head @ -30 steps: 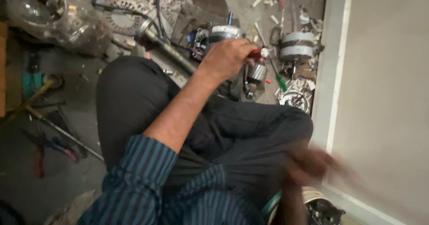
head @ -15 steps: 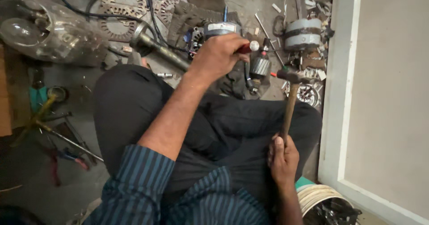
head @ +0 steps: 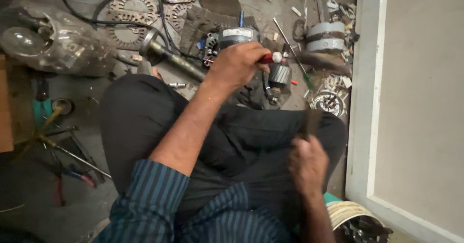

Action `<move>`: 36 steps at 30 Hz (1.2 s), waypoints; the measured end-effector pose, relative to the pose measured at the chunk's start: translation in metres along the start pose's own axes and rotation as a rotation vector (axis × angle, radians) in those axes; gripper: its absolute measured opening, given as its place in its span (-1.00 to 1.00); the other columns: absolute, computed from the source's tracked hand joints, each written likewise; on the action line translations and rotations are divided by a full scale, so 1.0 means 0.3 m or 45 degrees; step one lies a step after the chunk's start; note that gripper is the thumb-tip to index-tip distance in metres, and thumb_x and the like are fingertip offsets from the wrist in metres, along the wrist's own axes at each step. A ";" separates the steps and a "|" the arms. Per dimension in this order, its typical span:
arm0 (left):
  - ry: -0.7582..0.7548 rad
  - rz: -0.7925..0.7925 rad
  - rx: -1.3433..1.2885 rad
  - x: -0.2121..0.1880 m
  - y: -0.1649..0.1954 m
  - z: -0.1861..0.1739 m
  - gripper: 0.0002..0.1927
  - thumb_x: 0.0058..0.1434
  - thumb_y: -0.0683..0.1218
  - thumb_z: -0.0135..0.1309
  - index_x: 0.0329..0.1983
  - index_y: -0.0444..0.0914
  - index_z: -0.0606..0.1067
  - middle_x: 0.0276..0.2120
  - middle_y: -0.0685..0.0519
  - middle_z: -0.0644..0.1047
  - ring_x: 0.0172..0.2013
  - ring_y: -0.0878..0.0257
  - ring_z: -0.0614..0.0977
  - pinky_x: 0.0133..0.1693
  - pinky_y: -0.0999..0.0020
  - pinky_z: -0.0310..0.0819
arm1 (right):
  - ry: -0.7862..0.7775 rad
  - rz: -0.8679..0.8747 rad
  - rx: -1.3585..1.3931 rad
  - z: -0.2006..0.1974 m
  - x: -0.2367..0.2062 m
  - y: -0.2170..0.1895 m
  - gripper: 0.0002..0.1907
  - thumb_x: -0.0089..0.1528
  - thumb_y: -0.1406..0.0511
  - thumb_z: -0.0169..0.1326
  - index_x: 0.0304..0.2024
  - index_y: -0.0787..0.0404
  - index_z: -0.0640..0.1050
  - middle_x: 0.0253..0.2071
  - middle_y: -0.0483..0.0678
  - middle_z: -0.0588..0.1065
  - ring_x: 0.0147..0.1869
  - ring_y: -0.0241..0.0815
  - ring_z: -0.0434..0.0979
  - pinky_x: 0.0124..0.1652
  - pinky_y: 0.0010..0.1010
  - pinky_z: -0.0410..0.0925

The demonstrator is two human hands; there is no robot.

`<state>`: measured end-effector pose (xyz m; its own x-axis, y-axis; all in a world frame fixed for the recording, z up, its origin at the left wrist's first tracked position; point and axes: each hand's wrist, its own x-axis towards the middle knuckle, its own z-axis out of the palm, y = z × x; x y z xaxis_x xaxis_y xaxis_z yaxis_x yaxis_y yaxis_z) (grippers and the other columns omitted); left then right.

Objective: The person sits on the floor of a repair workshop working on an electric motor assembly held in their lap. They hold a red-handled screwdriver against the motor housing and strike it with a hammer, repositioning the motor and repeating the tapping on different spots.

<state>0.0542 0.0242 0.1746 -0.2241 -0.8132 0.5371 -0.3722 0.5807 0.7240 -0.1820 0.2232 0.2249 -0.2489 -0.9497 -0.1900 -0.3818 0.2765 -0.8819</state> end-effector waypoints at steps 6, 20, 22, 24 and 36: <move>-0.014 -0.048 0.010 0.001 -0.006 -0.006 -0.78 0.19 -0.03 0.26 -0.14 -0.17 0.60 -0.29 0.05 0.58 -0.24 0.01 0.65 -0.26 0.11 0.51 | 0.703 -0.892 0.607 -0.337 -0.073 -0.175 -0.76 0.41 0.21 -0.10 -0.31 0.18 0.42 -0.59 -0.22 0.25 -0.60 -0.41 0.17 -0.60 -0.56 0.12; 0.066 -0.019 -0.097 -0.013 -0.029 -0.001 -0.72 0.18 -0.02 0.31 -0.11 -0.23 0.58 -0.22 0.00 0.58 -0.17 -0.05 0.63 -0.18 0.10 0.53 | -0.018 0.216 0.445 -0.014 -0.080 0.171 -0.62 0.46 0.04 -0.14 -0.27 0.19 0.32 -0.60 -0.20 0.19 -0.61 -0.40 0.10 -0.59 -0.52 0.08; 0.040 -0.017 -0.098 -0.010 -0.027 0.003 -0.69 0.17 -0.02 0.32 -0.09 -0.23 0.58 -0.22 0.00 0.58 -0.19 -0.05 0.63 -0.19 0.11 0.53 | -0.020 0.088 0.419 -0.071 -0.104 0.263 -0.62 0.46 0.05 -0.12 -0.25 0.20 0.34 -0.59 -0.19 0.20 -0.59 -0.41 0.12 -0.57 -0.54 0.10; 0.027 -0.020 -0.072 -0.007 -0.022 0.006 -0.68 0.16 0.00 0.31 -0.08 -0.23 0.58 -0.22 0.01 0.59 -0.21 -0.03 0.65 -0.20 0.13 0.53 | -0.011 0.089 0.335 -0.088 -0.121 0.284 -0.63 0.43 0.05 -0.11 -0.22 0.22 0.37 -0.58 -0.19 0.21 -0.58 -0.41 0.13 -0.58 -0.54 0.10; -0.064 -0.018 0.015 0.000 0.003 0.007 -0.72 0.19 0.02 0.29 -0.11 -0.18 0.59 -0.26 0.04 0.57 -0.25 -0.01 0.65 -0.24 0.11 0.53 | -0.102 0.030 -0.102 0.016 -0.048 0.178 -0.69 0.45 0.15 -0.08 -0.25 0.23 0.45 -0.56 -0.21 0.28 -0.53 -0.41 0.22 -0.54 -0.56 0.16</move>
<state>0.0519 0.0246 0.1742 -0.2637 -0.8222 0.5044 -0.3860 0.5692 0.7260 -0.1946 0.2510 0.1783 -0.1883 -0.9505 -0.2471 -0.4474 0.3070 -0.8400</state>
